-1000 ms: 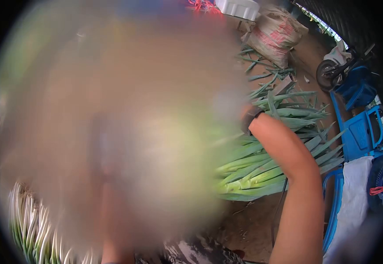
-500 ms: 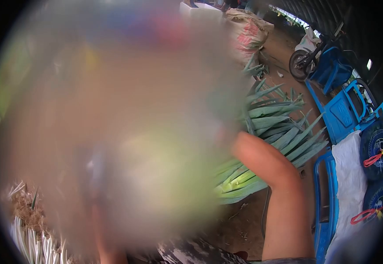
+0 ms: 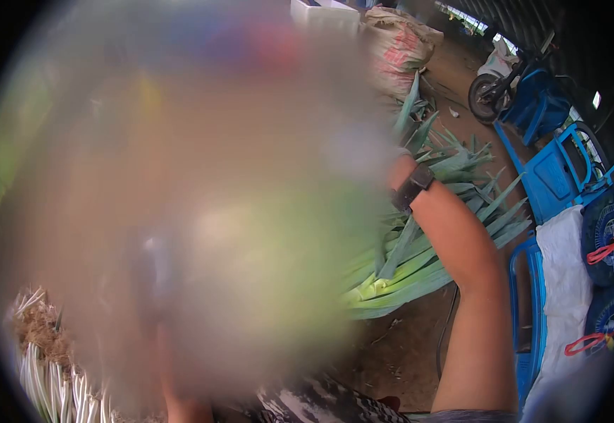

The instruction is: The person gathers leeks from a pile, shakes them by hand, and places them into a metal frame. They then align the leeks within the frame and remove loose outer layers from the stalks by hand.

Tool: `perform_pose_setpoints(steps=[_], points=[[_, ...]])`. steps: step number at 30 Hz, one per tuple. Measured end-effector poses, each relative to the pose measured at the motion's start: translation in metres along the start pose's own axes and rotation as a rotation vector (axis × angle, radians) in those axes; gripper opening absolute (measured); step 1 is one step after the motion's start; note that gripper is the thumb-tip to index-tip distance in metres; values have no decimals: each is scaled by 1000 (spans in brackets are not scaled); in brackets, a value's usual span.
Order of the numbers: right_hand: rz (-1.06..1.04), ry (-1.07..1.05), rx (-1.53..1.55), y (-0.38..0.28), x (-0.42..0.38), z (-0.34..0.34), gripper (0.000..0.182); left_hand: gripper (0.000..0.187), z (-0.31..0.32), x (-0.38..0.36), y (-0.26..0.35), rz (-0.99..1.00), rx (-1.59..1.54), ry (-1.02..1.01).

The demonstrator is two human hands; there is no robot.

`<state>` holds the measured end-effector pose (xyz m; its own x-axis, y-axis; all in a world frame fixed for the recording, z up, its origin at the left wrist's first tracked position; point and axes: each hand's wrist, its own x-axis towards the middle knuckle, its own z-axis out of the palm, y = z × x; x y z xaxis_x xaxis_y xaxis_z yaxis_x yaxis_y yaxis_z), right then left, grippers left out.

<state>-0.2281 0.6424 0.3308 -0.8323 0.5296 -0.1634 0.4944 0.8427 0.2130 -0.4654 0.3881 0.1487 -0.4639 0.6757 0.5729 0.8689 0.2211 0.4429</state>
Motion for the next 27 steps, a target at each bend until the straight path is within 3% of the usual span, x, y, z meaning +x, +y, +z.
perform_pose_setpoints(steps=[6, 10, 14, 19, 22, 25, 27], points=[[-49, 142, -167, -16, -19, -10, 59, 34, 0, 0, -4, -33, -20, 15], [-40, 44, -125, -3, -12, -2, 62, 34, 2, -4, -11, -24, -3, -53], [65, -209, -48, 27, -16, 4, 65, 33, 0, -4, -6, 6, 14, -77], [175, -125, -46, 72, -22, 52, 57, 31, 1, 1, 1, 51, 44, -86], [128, -6, -85, 68, -16, 58, 54, 31, -4, 2, 8, 35, 80, -107], [-197, 166, 76, 67, 9, 106, 58, 31, -3, 2, 6, 29, 100, -131], [-324, 142, 153, 50, 25, 126, 59, 30, 2, -1, 5, 12, 123, -160]])
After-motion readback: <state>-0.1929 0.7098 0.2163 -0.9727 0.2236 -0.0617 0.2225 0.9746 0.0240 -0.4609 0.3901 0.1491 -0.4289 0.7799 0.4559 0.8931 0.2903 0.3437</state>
